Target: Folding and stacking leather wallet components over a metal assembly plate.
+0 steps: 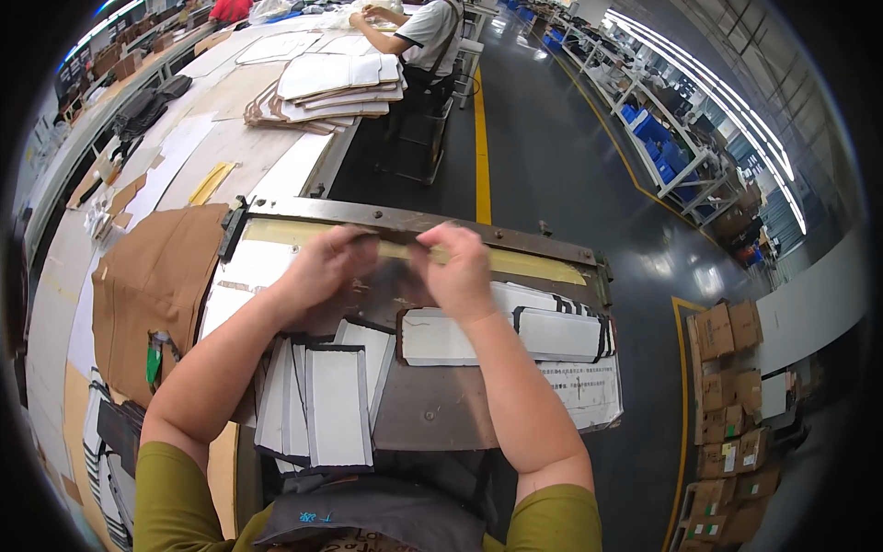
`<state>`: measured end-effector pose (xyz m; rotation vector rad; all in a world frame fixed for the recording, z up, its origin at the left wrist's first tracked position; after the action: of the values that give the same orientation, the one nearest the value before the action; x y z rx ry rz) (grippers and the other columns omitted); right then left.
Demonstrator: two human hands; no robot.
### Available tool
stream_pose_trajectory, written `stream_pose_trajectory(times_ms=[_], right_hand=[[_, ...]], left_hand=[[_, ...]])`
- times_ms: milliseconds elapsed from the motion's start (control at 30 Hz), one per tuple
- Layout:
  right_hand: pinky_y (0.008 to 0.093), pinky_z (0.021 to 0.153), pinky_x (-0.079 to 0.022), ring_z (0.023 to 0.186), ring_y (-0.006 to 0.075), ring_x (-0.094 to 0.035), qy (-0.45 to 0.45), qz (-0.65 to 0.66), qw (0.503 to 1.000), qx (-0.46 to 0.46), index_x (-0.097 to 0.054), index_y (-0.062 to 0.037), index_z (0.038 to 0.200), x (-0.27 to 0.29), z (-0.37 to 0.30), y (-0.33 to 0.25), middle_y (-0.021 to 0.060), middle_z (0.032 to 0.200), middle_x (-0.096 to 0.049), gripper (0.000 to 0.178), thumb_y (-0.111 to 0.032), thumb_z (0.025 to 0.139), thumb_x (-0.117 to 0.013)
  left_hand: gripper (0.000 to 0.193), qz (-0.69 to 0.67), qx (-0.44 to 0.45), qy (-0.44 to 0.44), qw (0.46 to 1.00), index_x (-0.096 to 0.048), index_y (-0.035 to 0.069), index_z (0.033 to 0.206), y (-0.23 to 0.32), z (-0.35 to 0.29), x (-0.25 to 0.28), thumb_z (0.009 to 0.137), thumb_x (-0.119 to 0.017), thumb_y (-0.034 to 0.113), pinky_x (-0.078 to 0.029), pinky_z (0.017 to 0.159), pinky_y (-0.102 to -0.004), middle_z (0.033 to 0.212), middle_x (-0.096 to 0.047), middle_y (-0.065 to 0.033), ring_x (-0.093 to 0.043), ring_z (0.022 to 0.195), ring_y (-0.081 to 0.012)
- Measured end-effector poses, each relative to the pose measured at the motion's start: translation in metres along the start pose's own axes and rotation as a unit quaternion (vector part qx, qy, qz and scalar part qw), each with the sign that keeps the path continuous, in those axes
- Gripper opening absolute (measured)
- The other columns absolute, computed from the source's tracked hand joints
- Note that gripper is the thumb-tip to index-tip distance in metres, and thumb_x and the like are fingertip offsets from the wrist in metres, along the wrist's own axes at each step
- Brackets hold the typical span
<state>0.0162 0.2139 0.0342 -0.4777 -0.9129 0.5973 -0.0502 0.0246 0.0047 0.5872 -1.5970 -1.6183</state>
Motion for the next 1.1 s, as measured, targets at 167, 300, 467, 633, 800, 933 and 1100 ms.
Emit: stream_pose_trajectory(times_ms=[167, 300, 467, 633, 800, 933, 1100], right_hand=[[0.0375, 0.084, -0.046, 0.081, 0.0245, -0.062, 0.115, -0.055, 0.977, 0.172, -0.067, -0.0110, 0.078, 0.024, 0.002, -0.039, 0.0030, 0.080, -0.064, 0.018, 0.003, 0.069, -0.074], [0.0394, 0.089, -0.044, 0.086, 0.0265, -0.061, -0.035, -0.036, 0.980, 0.191, -0.071, -0.0129, 0.079, -0.003, -0.011, -0.051, 0.0020, 0.081, -0.065, 0.015, -0.002, 0.069, -0.074], [0.0362, 0.092, -0.047, 0.101, 0.0280, -0.064, -0.192, 0.040, 0.975, 0.106, -0.075, -0.0068, 0.095, -0.010, -0.010, -0.030, 0.0071, 0.099, -0.071, 0.023, -0.005, 0.073, -0.080], [0.0409, 0.111, -0.039, 0.136, 0.0305, -0.046, -0.215, -0.068, 0.972, 0.064, -0.066, -0.0066, 0.126, -0.011, -0.015, -0.009, 0.0147, 0.140, -0.056, 0.050, -0.018, 0.080, -0.080], [0.0421, 0.111, -0.038, 0.124, 0.0297, -0.057, -0.170, -0.105, 0.975, 0.098, -0.071, -0.0098, 0.117, -0.020, -0.017, -0.014, 0.0124, 0.128, -0.065, 0.037, -0.013, 0.081, -0.076], [0.0446, 0.112, -0.037, 0.121, 0.0284, -0.059, -0.149, -0.171, 0.963, 0.142, -0.072, -0.0108, 0.116, -0.020, -0.019, -0.016, 0.0116, 0.126, -0.066, 0.037, -0.006, 0.080, -0.072], [0.0458, 0.113, -0.036, 0.122, 0.0256, -0.059, -0.152, -0.166, 0.964, 0.142, -0.073, -0.0114, 0.114, -0.024, -0.016, -0.018, 0.0112, 0.127, -0.066, 0.035, -0.004, 0.080, -0.069]], left_hand=[[0.061, 0.254, -0.164, 0.240, 0.922, -0.048, 0.010, 0.142, 0.034, -0.005, 0.028, 0.086, -0.074, 0.014, -0.046, 0.098, -0.0397, 0.132, -0.055, -0.0133, -0.056, 0.117, -0.0273], [0.056, 0.430, -0.258, 0.028, 0.865, -0.067, 0.014, 0.124, 0.031, -0.007, -0.008, 0.070, -0.072, -0.002, -0.041, 0.108, -0.0440, 0.134, -0.060, -0.0096, -0.052, 0.127, -0.0312], [0.047, 0.410, -0.255, -0.008, 0.875, -0.073, 0.010, 0.111, 0.017, -0.007, -0.010, 0.069, -0.066, -0.008, -0.044, 0.106, -0.0407, 0.121, -0.068, -0.0096, -0.056, 0.125, -0.0295], [0.027, 0.322, -0.195, -0.062, 0.924, -0.075, 0.007, 0.106, 0.017, -0.004, -0.007, 0.081, -0.069, -0.002, -0.049, 0.100, -0.0392, 0.114, -0.068, -0.0114, -0.061, 0.118, -0.0313], [0.025, 0.290, -0.127, -0.095, 0.944, -0.074, 0.006, 0.107, 0.018, -0.008, -0.002, 0.085, -0.067, 0.000, -0.050, 0.099, -0.0389, 0.116, -0.068, -0.0122, -0.063, 0.113, -0.0326], [0.038, 0.439, -0.182, -0.019, 0.880, -0.070, 0.008, 0.118, 0.022, -0.013, -0.010, 0.082, -0.061, -0.002, -0.047, 0.102, -0.0387, 0.130, -0.064, -0.0138, -0.060, 0.118, -0.0324], [0.041, 0.437, -0.187, -0.006, 0.880, -0.070, 0.008, 0.118, 0.015, -0.008, -0.008, 0.079, -0.063, -0.003, -0.044, 0.105, -0.0421, 0.130, -0.064, -0.0137, -0.060, 0.118, -0.0333]])
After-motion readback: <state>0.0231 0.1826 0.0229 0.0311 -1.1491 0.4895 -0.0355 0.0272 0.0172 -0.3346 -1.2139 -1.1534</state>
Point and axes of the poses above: each hand's wrist, its own z-axis towards the middle knuckle, its own x-axis out of the back of the hand, y = z × x, the point moved 5 cm from there along z, towards the middle knuckle
